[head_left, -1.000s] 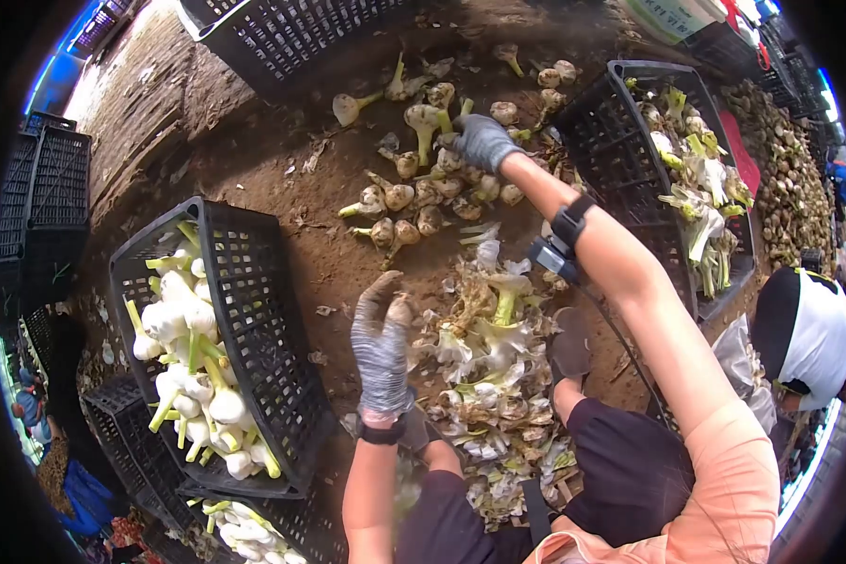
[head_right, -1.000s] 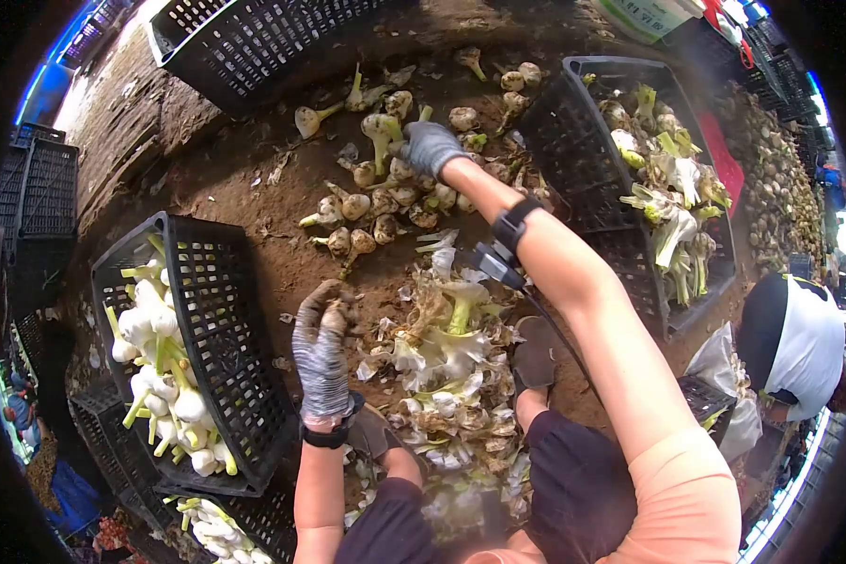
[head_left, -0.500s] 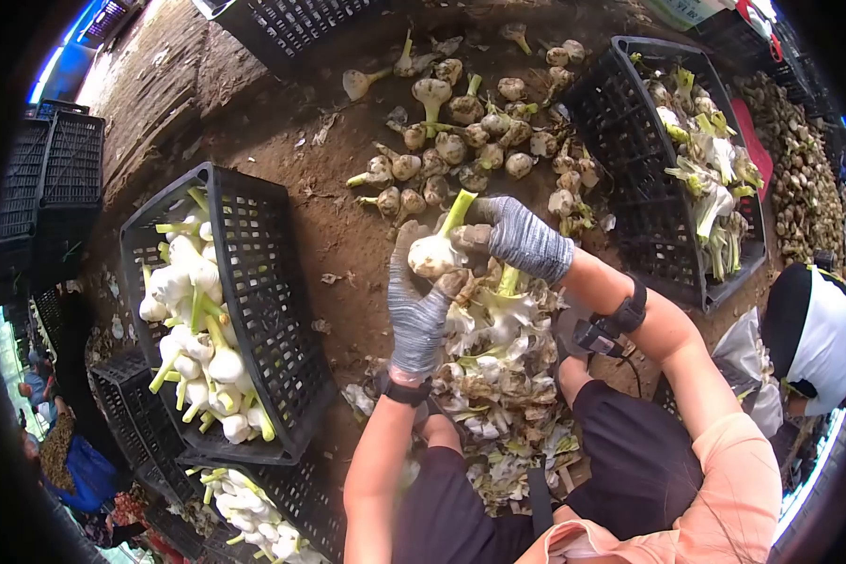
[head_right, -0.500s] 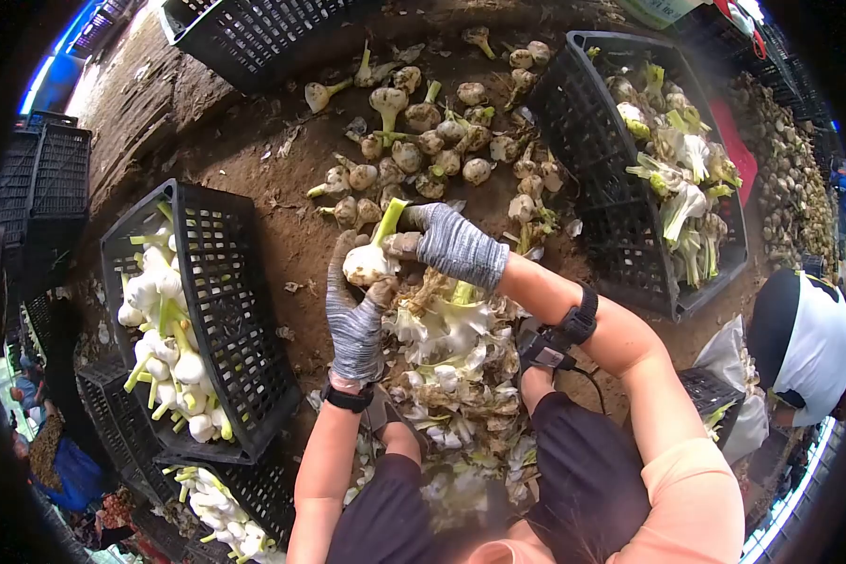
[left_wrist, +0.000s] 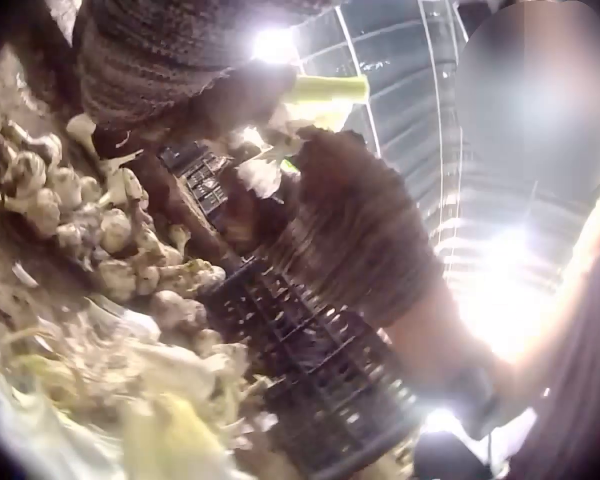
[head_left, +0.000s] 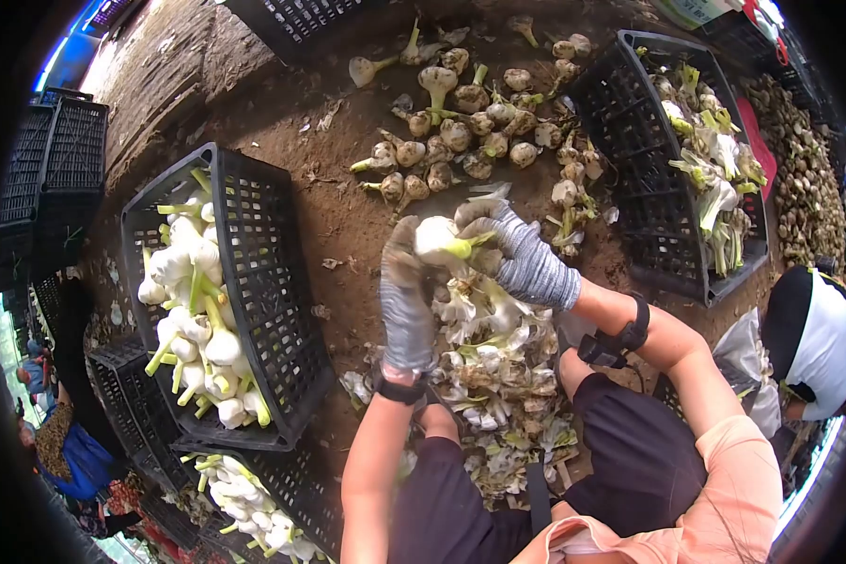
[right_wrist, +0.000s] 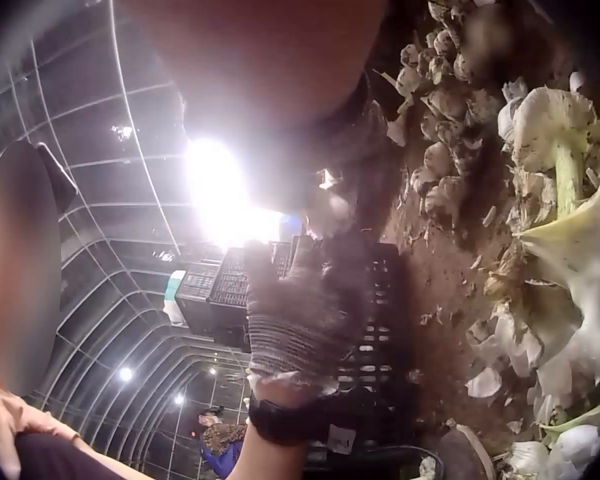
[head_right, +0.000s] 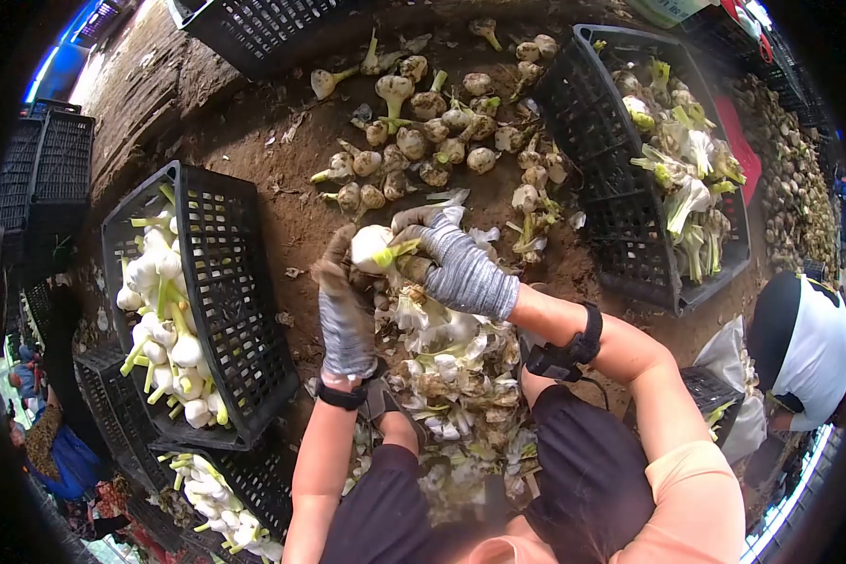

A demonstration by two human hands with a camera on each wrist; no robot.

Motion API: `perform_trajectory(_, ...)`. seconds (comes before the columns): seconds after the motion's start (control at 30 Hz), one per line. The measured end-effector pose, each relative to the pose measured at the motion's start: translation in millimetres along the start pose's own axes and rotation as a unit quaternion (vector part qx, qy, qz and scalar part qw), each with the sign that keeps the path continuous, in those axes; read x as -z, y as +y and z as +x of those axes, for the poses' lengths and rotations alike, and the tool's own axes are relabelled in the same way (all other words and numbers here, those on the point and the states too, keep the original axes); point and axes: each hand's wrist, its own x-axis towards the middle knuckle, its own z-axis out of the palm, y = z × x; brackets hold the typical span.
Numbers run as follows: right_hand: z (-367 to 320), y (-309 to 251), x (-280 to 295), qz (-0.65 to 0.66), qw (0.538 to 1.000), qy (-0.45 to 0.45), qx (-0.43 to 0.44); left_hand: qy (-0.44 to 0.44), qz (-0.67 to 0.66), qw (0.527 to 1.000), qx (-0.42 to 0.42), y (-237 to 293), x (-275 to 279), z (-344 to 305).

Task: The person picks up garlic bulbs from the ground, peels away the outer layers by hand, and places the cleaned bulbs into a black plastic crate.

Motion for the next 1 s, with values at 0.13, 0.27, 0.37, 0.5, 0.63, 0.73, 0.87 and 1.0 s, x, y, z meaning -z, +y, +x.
perform_trajectory(0.13,-4.7,-7.7,-2.1,0.033,0.999,0.025,-0.023,0.006,0.06,0.994,-0.094,-10.8,-5.4,-8.5)
perform_trajectory(0.27,-9.2,1.3,5.7,0.32,0.927,0.009,-0.195,-0.055,0.054,0.997,-0.006,-8.4,19.2,-3.2)
perform_trajectory(0.37,-5.9,17.2,23.0,0.483,0.81,-0.016,-0.332,-0.085,-0.113,0.989,0.03,-17.4,20.7,-8.9)
perform_trajectory(0.5,-25.8,49.4,15.7,-0.112,0.944,-0.286,-0.119,-0.088,-0.21,0.971,0.075,-3.0,15.9,-9.5)
perform_trajectory(0.63,-36.0,23.6,28.0,-0.255,0.933,-0.224,-0.118,-0.081,-0.126,0.982,0.111,-3.2,20.7,-8.9)
perform_trajectory(0.73,-9.4,-10.7,35.0,-0.042,0.979,-0.116,-0.161,-0.075,0.013,0.993,0.09,-9.0,18.3,-9.1)
perform_trajectory(0.87,-0.3,-17.5,15.5,0.034,0.988,-0.062,-0.137,-0.083,0.16,0.984,-0.016,-12.8,2.8,-10.4)
perform_trajectory(1.0,0.0,-12.9,13.0,0.141,0.969,-0.052,-0.196,-0.074,0.235,0.967,-0.064,-9.5,0.8,-11.5)
